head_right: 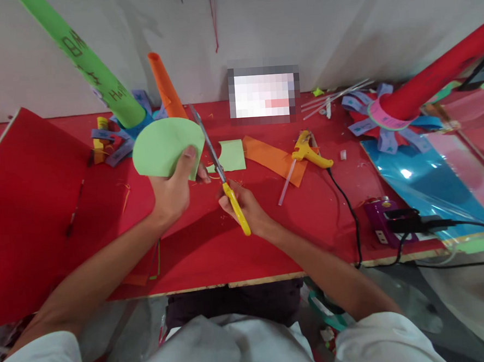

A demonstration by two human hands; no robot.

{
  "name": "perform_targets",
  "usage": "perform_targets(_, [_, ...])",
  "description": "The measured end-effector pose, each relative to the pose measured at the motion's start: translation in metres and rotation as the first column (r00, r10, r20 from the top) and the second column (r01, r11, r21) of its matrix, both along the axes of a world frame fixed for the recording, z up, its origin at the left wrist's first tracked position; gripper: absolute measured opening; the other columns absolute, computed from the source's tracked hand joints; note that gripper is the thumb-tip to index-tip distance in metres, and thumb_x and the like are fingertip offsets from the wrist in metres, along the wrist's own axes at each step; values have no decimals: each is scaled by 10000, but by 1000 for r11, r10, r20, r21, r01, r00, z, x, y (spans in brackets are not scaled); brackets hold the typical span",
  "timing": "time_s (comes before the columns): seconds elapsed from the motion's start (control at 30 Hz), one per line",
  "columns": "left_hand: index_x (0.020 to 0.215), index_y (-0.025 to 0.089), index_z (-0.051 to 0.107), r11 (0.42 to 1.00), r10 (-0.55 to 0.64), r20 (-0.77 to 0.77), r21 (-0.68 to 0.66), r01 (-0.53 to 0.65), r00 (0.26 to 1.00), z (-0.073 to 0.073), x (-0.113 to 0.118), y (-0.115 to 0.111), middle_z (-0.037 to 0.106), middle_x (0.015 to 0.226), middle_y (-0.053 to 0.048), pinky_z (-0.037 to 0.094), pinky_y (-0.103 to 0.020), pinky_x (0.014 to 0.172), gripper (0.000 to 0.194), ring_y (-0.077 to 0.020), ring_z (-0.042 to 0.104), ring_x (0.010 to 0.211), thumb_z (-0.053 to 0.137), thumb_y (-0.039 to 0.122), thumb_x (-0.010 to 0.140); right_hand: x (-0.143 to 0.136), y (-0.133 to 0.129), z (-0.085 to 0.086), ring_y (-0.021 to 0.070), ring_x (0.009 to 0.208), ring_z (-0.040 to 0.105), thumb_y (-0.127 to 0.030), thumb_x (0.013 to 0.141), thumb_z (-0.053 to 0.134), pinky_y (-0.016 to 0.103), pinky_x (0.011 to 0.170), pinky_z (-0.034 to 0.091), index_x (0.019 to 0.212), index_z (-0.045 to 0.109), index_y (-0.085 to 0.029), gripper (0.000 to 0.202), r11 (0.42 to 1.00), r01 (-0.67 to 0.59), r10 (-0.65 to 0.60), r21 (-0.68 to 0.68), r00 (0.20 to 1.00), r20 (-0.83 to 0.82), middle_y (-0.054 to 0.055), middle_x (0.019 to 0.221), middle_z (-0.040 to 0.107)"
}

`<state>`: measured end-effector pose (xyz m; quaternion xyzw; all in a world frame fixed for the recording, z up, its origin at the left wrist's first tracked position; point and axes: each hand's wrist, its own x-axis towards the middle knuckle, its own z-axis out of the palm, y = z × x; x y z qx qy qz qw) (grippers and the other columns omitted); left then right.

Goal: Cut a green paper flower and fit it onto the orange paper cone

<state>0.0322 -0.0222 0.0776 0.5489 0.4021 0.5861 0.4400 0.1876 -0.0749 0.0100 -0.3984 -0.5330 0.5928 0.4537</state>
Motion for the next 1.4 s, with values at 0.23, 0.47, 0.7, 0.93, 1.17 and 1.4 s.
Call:
perform_targets(0.23, [625, 200, 621, 1000, 2, 3, 2, -2, 1000, 1, 1, 0, 627, 553, 6, 574, -268, 578, 543, -122, 625, 511, 719, 614, 962, -2, 2, 8, 71, 469, 368, -970, 791, 585, 243, 438, 298, 850, 513, -227, 749, 998, -63, 62, -7, 993, -99, -75, 660, 410])
perform_targets(0.47, [650, 195, 647, 999, 32, 63, -28, -30, 997, 6, 1, 0, 630, 561, 13, 552, -255, 539, 507, -115, 617, 492, 788, 611, 903, 0, -1, -5, 81, 496, 362, -964, 788, 596, 250, 454, 294, 962, 583, -215, 769, 996, -73, 70, -44, 996, -54, -76, 661, 426])
perform_targets(0.7, [621, 192, 646, 998, 49, 36, -38, -48, 998, 8, 1, 0, 622, 548, 3, 571, -262, 566, 516, -118, 611, 503, 799, 597, 902, -1, 0, -4, 82, 486, 358, -1002, 718, 609, 253, 438, 284, 939, 575, -217, 817, 996, -57, 54, -66, 997, -47, -81, 634, 424])
perform_targets(0.93, [618, 192, 652, 998, 42, 30, -44, -40, 999, 6, 1, -1, 624, 547, 5, 561, -257, 562, 526, -116, 609, 504, 792, 613, 901, 0, 0, 3, 66, 463, 381, -977, 712, 655, 248, 437, 297, 917, 585, -202, 805, 998, -26, 23, -53, 999, -42, -82, 637, 444])
perform_targets(1.17, [607, 198, 640, 998, 40, 11, -42, -40, 999, 5, 2, 0, 627, 544, 3, 552, -260, 556, 539, -120, 614, 504, 761, 614, 927, 2, -3, 2, 73, 452, 385, -966, 747, 632, 241, 436, 335, 931, 587, -213, 777, 999, -24, 23, -30, 999, -26, -90, 600, 453])
perform_targets(1.4, [617, 200, 640, 999, 27, 12, -41, -26, 1000, 4, 3, -2, 636, 559, 5, 556, -258, 564, 539, -117, 615, 513, 749, 623, 933, 1, -3, 2, 73, 449, 409, -938, 740, 680, 245, 428, 330, 921, 582, -220, 746, 999, 10, -11, -34, 999, -33, -89, 630, 457])
